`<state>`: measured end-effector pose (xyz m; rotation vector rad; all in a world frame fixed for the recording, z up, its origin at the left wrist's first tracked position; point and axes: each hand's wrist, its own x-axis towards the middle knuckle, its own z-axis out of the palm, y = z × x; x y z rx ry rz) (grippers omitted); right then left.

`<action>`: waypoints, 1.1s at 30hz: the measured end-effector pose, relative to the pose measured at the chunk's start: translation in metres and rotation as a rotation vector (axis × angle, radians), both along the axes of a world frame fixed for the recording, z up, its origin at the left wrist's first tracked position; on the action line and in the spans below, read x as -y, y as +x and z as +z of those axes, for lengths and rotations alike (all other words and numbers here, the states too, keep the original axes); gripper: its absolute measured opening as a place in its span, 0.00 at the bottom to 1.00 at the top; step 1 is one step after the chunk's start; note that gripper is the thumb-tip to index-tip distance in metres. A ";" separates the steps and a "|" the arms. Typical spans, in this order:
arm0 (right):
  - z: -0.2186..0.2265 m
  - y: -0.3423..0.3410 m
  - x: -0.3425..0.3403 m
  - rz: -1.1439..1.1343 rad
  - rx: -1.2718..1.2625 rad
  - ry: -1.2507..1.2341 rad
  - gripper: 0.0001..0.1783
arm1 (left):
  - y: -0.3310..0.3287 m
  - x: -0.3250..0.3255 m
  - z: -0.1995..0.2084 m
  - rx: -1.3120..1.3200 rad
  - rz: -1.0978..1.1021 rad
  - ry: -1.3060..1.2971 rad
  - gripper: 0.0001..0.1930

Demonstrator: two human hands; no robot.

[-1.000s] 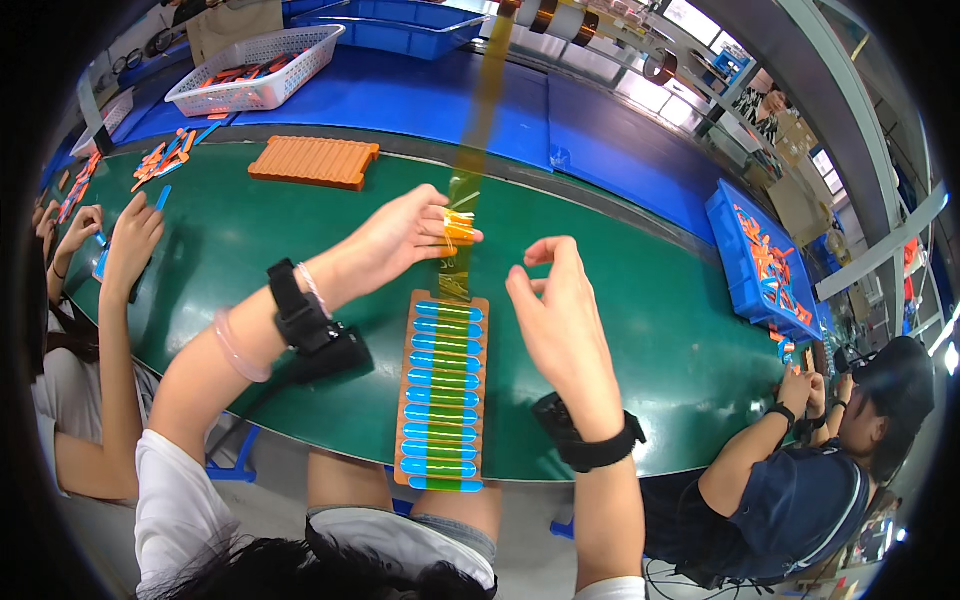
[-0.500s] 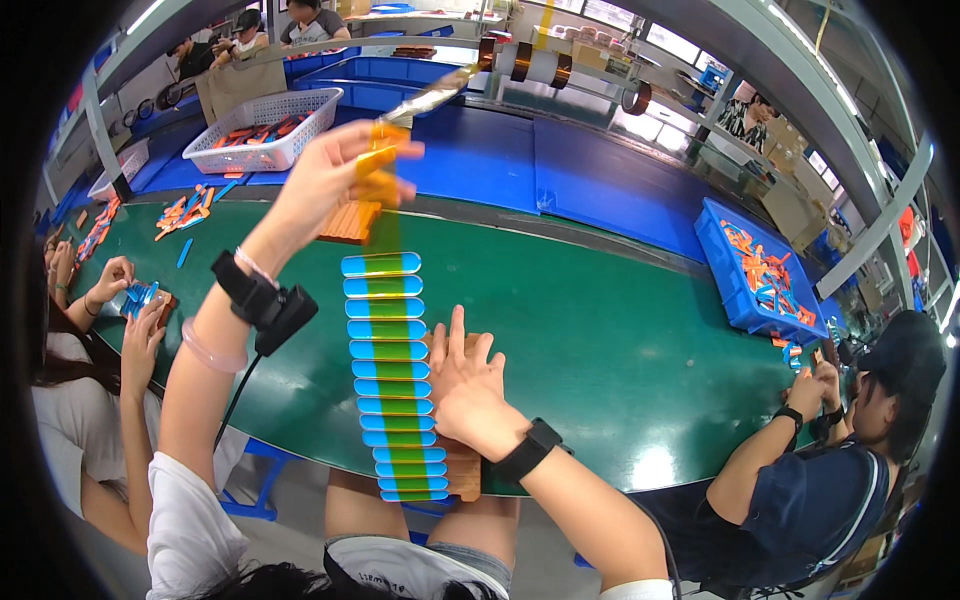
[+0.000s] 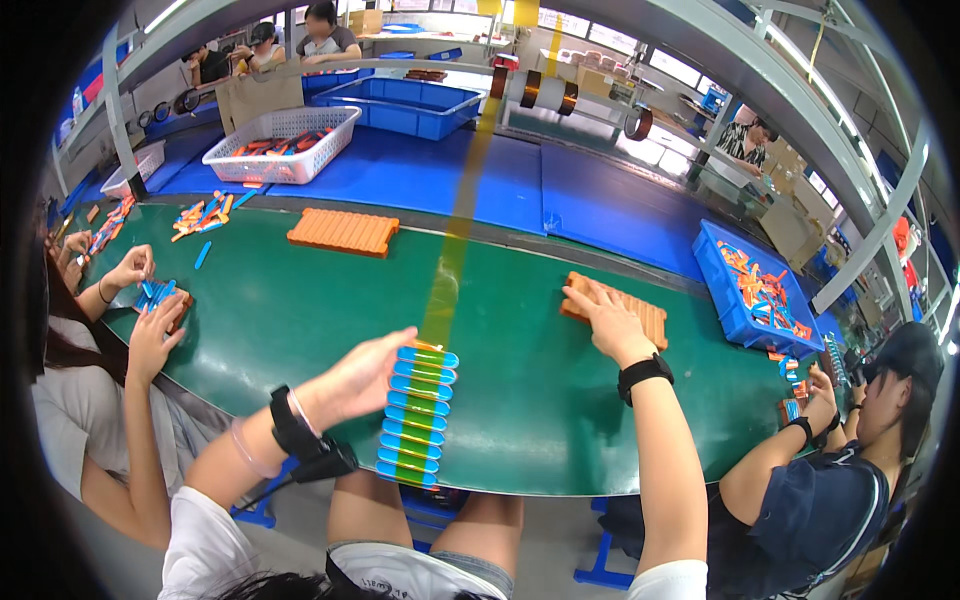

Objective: Manually applying adhesive strips and assembling small colorful components on a jig in a manufacturing facility.

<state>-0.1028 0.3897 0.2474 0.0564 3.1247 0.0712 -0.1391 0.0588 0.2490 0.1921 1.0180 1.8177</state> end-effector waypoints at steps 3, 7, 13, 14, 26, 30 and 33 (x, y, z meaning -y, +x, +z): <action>-0.013 0.001 -0.023 -0.102 -0.137 0.009 0.42 | 0.024 0.003 -0.003 0.046 -0.044 0.089 0.21; 0.000 0.023 0.013 -0.284 -0.252 -0.080 0.34 | 0.047 0.014 -0.021 0.002 -0.054 0.063 0.19; 0.080 0.127 0.172 0.511 -0.259 -1.147 0.18 | 0.094 0.048 -0.021 -0.128 0.245 -0.057 0.17; 0.071 0.142 0.192 0.651 -0.414 -1.396 0.14 | 0.095 0.043 -0.016 -0.138 0.234 0.001 0.17; 0.050 0.202 0.270 0.788 -0.975 -2.114 0.14 | 0.149 0.065 -0.041 -1.150 0.416 -0.321 0.20; 0.049 0.214 0.268 0.770 -0.893 -2.164 0.15 | 0.151 0.076 -0.102 -0.309 0.117 -0.478 0.18; 0.049 0.219 0.260 0.663 -0.844 -2.208 0.16 | 0.133 0.061 -0.168 0.249 0.157 -0.403 0.20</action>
